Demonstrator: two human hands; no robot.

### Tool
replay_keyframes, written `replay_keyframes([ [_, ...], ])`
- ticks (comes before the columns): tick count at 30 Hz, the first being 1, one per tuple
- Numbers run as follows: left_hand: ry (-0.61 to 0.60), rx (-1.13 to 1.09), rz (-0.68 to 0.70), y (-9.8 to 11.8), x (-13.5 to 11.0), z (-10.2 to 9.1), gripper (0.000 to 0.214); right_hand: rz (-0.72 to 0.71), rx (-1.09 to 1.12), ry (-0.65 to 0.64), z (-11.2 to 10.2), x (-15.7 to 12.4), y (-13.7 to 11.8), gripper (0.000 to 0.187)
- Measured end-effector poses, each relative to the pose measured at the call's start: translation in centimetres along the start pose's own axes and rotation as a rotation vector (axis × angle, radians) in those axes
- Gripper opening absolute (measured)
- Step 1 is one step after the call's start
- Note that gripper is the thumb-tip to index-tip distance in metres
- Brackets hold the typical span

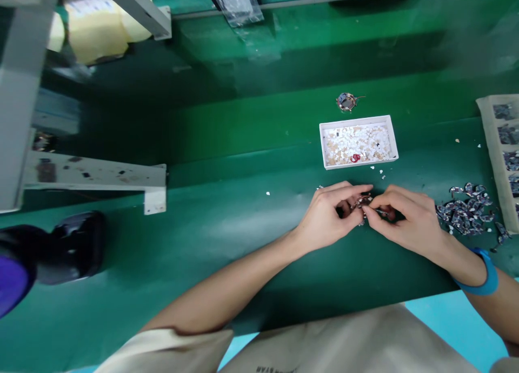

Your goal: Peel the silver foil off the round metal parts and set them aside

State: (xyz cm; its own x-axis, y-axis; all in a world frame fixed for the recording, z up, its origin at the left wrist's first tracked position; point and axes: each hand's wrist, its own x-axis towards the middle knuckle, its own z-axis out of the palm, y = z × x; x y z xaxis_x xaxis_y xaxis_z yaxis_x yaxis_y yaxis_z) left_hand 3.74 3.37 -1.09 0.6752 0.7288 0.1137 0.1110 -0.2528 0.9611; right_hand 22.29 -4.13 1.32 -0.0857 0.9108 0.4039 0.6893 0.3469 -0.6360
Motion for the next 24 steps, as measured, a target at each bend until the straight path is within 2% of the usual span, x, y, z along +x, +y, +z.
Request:
replay_keyframes([
  [5, 0.012, 0.072, 0.076, -0.1, -0.2, 0.4, 0.026, 0.101, -0.010, -0.050, 0.2, 0.0, 0.4, 0.013],
  [14, 0.003, 0.062, 0.123, -0.1, -0.2, 0.4, 0.030, 0.247, 0.041, -0.071, 0.0, 0.3, 0.2, 0.017],
  [18, -0.027, 0.013, 0.092, 0.0, -0.1, 0.1, 0.029, 0.330, 0.092, -0.056, 0.0, 0.2, 0.2, 0.018],
  [21, 0.007, -0.049, 0.050, -0.1, 0.0, 0.0, 0.026, 0.308, 0.136, -0.083, -0.4, 0.2, 0.3, 0.015],
  [24, 0.065, -0.107, -0.054, -0.2, 0.1, 0.0, 0.022, 0.276, 0.199, -0.152, -1.1, 0.4, 0.4, 0.005],
])
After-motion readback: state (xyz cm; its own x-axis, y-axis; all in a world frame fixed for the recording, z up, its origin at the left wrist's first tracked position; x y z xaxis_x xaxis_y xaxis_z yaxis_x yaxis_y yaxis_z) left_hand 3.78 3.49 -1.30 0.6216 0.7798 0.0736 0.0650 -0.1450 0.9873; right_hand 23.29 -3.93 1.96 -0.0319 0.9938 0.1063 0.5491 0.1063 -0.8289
